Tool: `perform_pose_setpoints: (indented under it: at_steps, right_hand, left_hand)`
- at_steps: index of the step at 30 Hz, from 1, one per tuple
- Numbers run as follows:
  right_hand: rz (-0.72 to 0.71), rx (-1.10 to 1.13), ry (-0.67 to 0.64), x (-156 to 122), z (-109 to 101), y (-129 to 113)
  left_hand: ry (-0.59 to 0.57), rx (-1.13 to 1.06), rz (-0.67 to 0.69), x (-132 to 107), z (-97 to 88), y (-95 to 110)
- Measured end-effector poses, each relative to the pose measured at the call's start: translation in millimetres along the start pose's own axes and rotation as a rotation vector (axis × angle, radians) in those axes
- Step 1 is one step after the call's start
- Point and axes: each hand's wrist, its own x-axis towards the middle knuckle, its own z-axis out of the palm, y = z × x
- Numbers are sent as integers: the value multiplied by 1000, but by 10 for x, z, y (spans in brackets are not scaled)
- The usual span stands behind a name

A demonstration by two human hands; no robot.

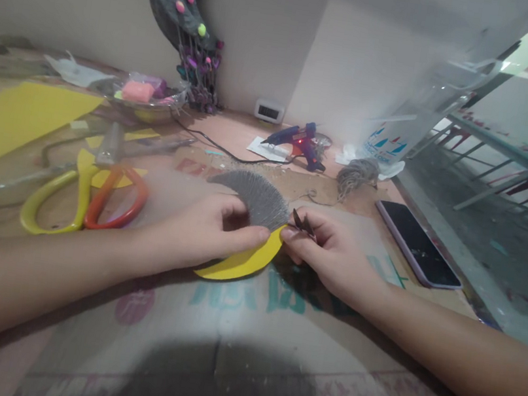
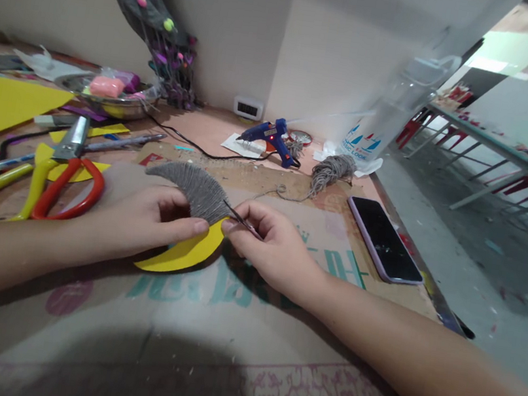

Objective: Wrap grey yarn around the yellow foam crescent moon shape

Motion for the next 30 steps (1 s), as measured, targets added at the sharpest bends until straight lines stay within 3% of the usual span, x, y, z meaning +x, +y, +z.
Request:
perform_pose_setpoints:
  at_steps: [6, 12, 20, 30]
  right_hand:
    - [-53, -36, 47, -10, -7, 21]
    - [-60, -41, 38, -14, -5, 11]
    - [-55, -18, 15, -7, 2, 15]
    - [-67, -44, 25, -8, -15, 22]
  left_hand:
    - [-37, -56, 18, 7, 13, -41]
    - [-120, -254, 76, 5, 11, -17]
    - [-78, -194, 64, -21, 25, -36]
    - [-126, -338, 88, -24, 9, -13]
